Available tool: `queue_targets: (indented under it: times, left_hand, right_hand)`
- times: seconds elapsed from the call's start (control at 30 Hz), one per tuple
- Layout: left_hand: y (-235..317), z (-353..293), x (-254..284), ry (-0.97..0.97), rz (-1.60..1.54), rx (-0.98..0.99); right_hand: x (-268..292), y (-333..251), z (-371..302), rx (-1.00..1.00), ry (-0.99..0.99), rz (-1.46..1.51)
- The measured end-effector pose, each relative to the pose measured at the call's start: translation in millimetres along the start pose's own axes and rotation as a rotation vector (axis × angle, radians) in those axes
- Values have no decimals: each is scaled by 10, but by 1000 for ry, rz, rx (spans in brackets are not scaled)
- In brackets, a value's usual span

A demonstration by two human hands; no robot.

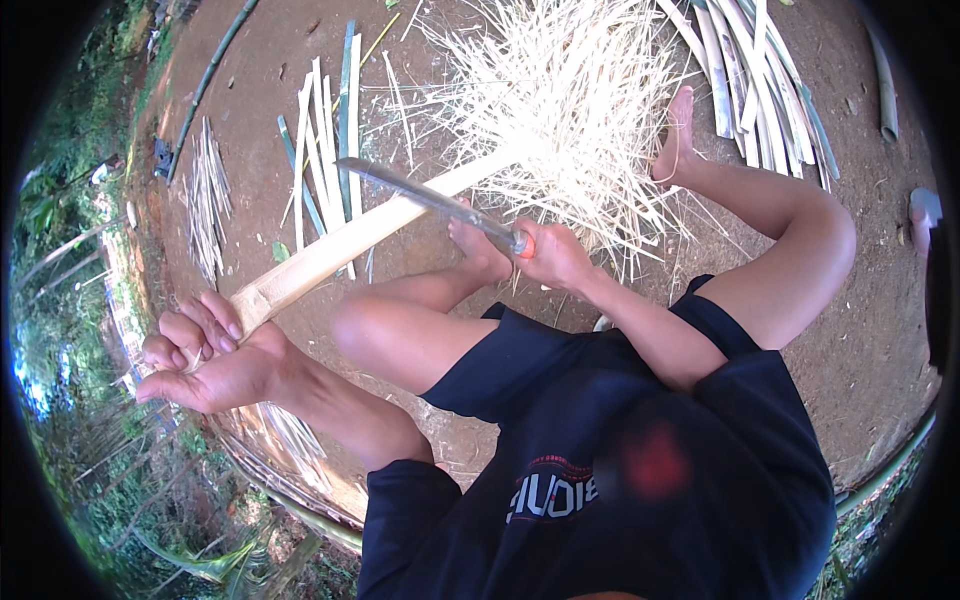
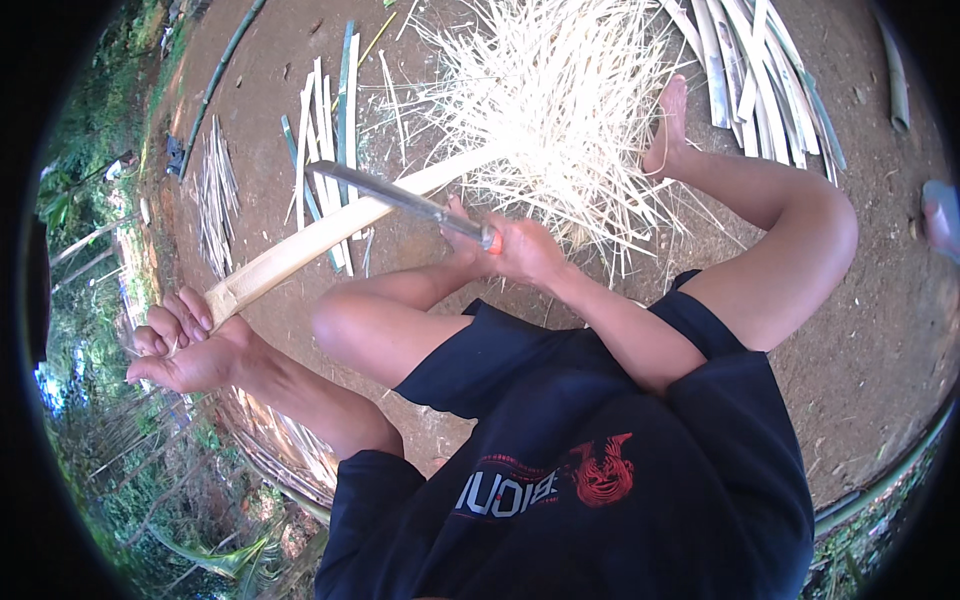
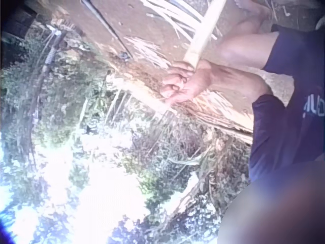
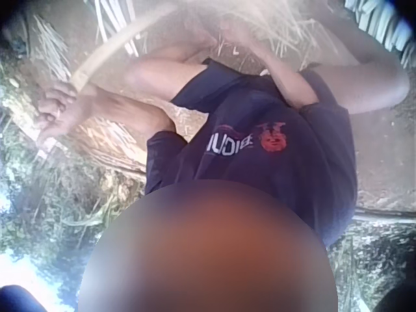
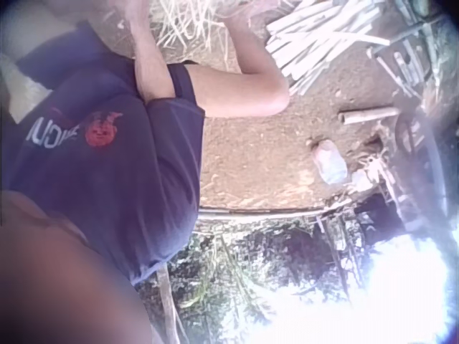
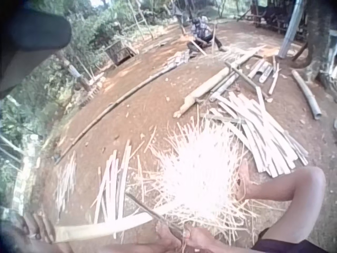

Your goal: The person sits on the ground and uses a knife to split long bamboo strips into thinner slivers. They hold the bamboo with one hand and use the knife to shave and split the material, creating a pile of thin bamboo fibers.

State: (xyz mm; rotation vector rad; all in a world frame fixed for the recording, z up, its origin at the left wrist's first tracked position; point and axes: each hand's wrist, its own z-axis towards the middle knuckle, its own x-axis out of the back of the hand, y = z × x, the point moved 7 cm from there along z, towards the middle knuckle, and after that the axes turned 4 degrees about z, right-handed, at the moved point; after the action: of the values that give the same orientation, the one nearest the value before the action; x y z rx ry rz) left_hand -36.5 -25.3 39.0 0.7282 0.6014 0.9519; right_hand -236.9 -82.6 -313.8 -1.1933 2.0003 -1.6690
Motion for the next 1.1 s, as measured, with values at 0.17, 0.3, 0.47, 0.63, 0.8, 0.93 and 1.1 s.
queue_targets:
  times: [0.17,0.3,0.47,0.63,0.8,0.93,1.1]
  left_hand:
    - [-204,155,-5,-28,-36,24]
    - [-288,312,178,-144,-145,91]
    - [-418,408,97,-156,-190,114]
    - [-551,569,325,-204,-245,173]
    - [-626,557,298,-255,-315,175]
    - [-694,624,386,-241,-333,199]
    - [-745,636,610,-174,-235,163]
  right_hand:
    - [37,1089,356,-338,41,-44]
    - [2,576,199,-211,-66,-83]
    - [48,1212,533,-364,7,-122]
    - [-17,933,456,-358,-81,-107]
    - [-131,728,577,-57,-119,-147]
    - [-1,1817,966,-406,-38,-235]
    - [-36,1655,920,-399,-69,-222]
